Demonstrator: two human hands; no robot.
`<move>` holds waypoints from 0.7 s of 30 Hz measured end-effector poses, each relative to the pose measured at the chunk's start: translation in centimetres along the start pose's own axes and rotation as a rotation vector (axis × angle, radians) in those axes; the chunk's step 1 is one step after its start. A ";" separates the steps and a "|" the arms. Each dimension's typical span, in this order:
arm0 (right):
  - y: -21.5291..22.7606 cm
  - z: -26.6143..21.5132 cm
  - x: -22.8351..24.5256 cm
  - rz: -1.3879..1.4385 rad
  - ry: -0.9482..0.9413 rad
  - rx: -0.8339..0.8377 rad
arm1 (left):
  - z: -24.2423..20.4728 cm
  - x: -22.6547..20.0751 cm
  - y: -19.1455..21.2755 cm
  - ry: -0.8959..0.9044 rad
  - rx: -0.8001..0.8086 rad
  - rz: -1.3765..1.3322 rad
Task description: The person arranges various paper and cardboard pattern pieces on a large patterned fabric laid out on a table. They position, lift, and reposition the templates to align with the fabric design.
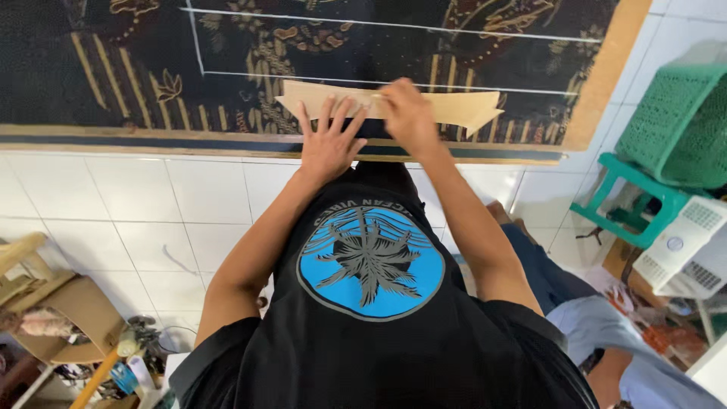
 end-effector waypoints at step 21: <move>-13.7 7.7 10.5 -0.360 0.491 0.074 | -0.9 1.6 -4.2 0.028 0.114 0.022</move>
Point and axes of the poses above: each hand's wrist, its own z-axis towards the middle knuckle, its own y-axis out of the back of the hand, x = y × z, the point moved 10 cm from there along z, towards the middle knuckle, and after that the axes turned 6 degrees about -z, right-handed, at the moved point
